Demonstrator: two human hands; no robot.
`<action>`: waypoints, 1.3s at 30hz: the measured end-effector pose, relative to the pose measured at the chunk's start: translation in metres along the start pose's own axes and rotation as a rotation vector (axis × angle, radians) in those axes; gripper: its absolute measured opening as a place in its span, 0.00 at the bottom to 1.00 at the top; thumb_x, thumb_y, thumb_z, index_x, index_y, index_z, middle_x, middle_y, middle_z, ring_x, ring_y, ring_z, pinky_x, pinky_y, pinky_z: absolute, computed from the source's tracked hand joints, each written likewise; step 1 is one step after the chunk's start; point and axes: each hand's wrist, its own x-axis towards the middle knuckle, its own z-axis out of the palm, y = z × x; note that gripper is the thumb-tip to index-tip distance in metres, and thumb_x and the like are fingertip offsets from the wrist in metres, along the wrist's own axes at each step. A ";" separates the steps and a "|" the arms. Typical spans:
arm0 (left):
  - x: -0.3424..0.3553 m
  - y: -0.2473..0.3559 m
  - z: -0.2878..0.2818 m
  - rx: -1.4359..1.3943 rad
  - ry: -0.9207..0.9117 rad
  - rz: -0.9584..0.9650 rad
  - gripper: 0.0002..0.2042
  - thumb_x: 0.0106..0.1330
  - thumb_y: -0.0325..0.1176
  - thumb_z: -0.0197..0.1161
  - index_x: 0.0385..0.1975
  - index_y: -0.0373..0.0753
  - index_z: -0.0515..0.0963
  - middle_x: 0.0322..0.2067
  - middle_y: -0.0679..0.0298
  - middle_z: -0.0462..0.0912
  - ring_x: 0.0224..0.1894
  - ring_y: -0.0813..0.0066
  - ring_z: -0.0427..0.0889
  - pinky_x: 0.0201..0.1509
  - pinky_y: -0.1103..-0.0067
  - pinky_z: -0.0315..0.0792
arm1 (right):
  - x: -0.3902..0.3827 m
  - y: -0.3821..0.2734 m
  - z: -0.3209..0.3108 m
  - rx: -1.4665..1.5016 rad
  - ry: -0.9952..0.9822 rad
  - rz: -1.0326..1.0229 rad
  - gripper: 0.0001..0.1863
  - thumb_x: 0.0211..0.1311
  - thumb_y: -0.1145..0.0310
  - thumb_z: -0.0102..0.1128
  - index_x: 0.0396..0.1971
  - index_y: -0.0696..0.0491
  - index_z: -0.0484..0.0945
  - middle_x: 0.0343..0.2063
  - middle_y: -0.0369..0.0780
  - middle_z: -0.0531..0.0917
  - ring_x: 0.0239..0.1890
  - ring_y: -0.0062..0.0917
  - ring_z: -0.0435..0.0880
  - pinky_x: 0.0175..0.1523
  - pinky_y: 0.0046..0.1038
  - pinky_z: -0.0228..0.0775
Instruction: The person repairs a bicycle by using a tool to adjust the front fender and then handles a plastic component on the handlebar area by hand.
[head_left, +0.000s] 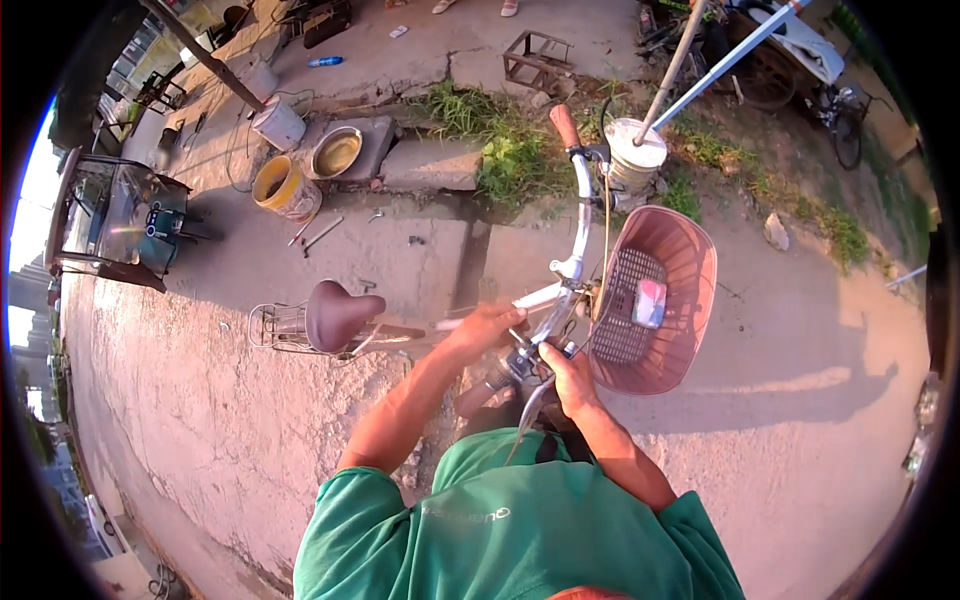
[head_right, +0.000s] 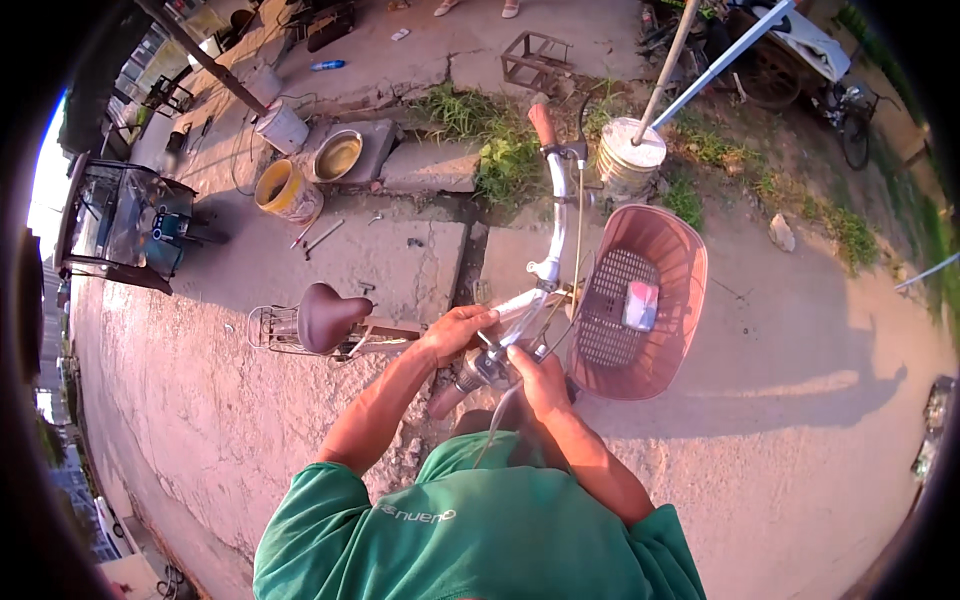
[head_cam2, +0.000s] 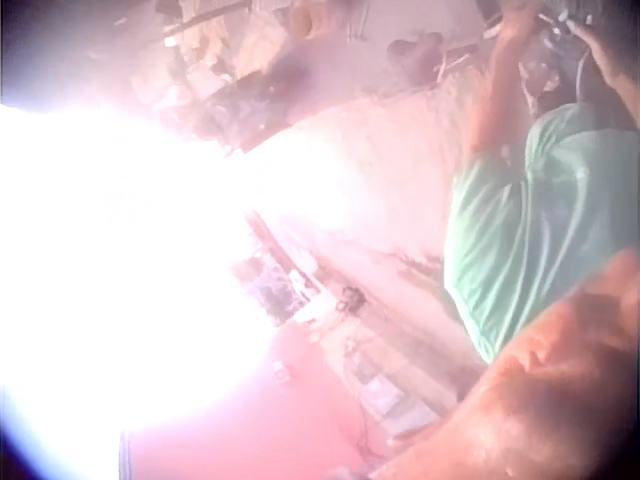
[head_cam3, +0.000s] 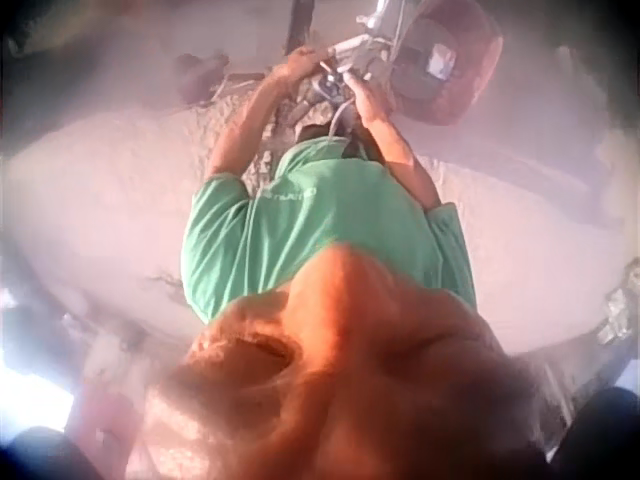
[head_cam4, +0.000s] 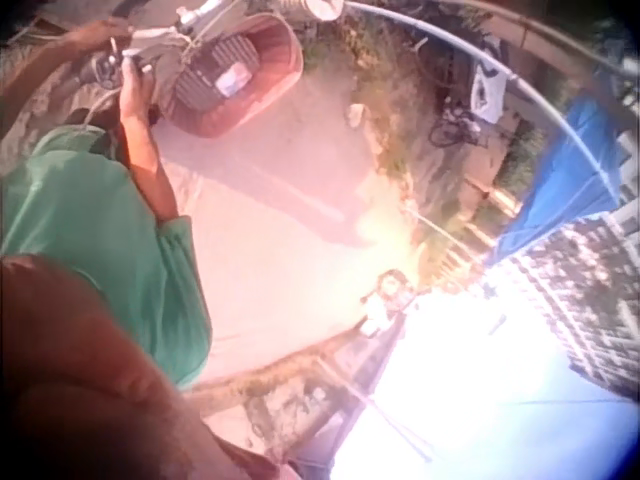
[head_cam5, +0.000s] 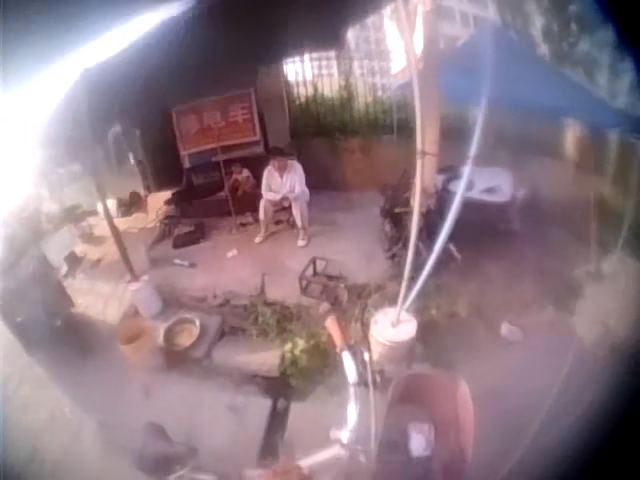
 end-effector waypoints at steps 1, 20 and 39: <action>-0.007 -0.006 -0.006 0.088 0.003 0.039 0.15 0.77 0.45 0.61 0.40 0.38 0.84 0.33 0.67 0.85 0.34 0.79 0.81 0.37 0.79 0.75 | 0.002 -0.002 0.000 -0.006 0.000 -0.002 0.11 0.71 0.65 0.63 0.45 0.56 0.83 0.37 0.32 0.86 0.38 0.17 0.82 0.45 0.24 0.74; -0.084 0.045 -0.001 0.377 0.017 0.340 0.09 0.72 0.29 0.65 0.46 0.31 0.81 0.30 0.65 0.83 0.34 0.79 0.79 0.39 0.78 0.76 | -0.003 -0.018 -0.003 0.071 -0.077 0.186 0.13 0.71 0.64 0.65 0.48 0.56 0.83 0.40 0.34 0.86 0.42 0.19 0.81 0.49 0.27 0.75; -0.045 -0.023 -0.008 0.250 0.041 0.596 0.06 0.69 0.28 0.69 0.42 0.35 0.84 0.37 0.62 0.84 0.42 0.71 0.83 0.49 0.73 0.76 | -0.005 -0.005 0.000 0.123 0.134 0.092 0.09 0.72 0.67 0.60 0.46 0.55 0.81 0.40 0.37 0.86 0.41 0.21 0.84 0.42 0.25 0.74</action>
